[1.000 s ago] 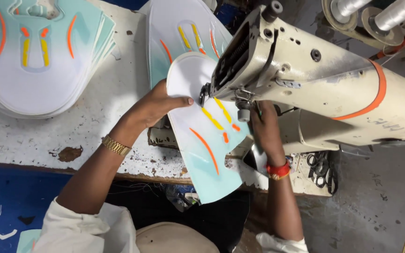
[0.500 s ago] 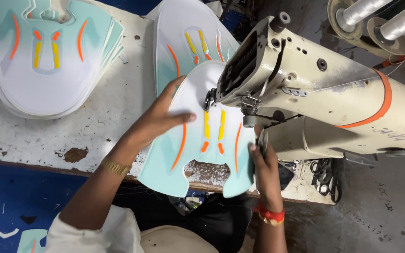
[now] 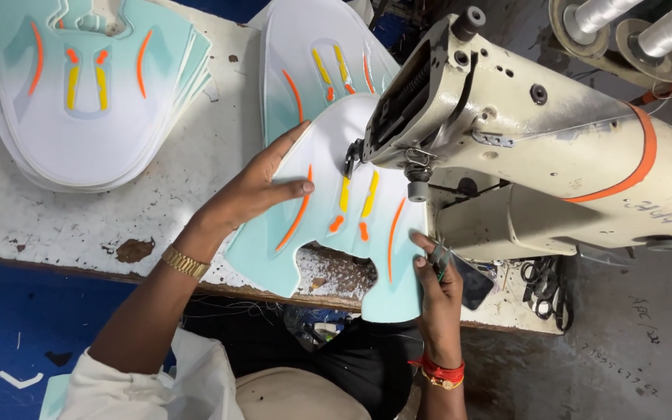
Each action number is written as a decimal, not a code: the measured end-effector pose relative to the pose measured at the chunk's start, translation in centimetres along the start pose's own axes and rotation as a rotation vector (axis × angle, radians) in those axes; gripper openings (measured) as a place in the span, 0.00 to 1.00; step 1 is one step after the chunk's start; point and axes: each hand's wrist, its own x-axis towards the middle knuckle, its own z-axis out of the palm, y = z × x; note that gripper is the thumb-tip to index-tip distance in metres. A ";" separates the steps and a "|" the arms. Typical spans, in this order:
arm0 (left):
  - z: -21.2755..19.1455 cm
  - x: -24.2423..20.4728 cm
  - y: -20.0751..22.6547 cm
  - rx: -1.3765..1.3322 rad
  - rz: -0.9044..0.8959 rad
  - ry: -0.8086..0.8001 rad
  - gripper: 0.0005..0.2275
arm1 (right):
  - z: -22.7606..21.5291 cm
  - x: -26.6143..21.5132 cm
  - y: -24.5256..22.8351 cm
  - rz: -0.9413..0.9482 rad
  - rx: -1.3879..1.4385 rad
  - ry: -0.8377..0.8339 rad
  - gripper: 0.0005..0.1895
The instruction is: The person uses a sewing machine to stitch light blue and white face masks with orange and yellow markings. They repeatedly pick up a mask, guide it under the needle, and then use scissors to cut the thread before moving to the next mask.
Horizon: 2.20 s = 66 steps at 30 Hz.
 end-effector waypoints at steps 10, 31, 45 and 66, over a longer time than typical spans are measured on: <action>-1.2 2.4 -0.5 -0.067 -0.015 -0.017 0.40 | 1.3 1.1 -1.9 -0.094 -0.084 0.026 0.16; -3.7 8.1 -1.0 0.093 -0.063 0.070 0.38 | 0.6 8.8 -0.9 -0.190 -0.182 0.001 0.18; -22.2 -10.9 -6.0 1.004 -0.719 1.329 0.39 | -0.2 -5.3 8.2 0.140 0.056 0.351 0.14; -15.5 -11.8 5.2 0.668 0.198 0.984 0.21 | 7.5 -7.4 4.4 0.230 -0.053 -0.133 0.18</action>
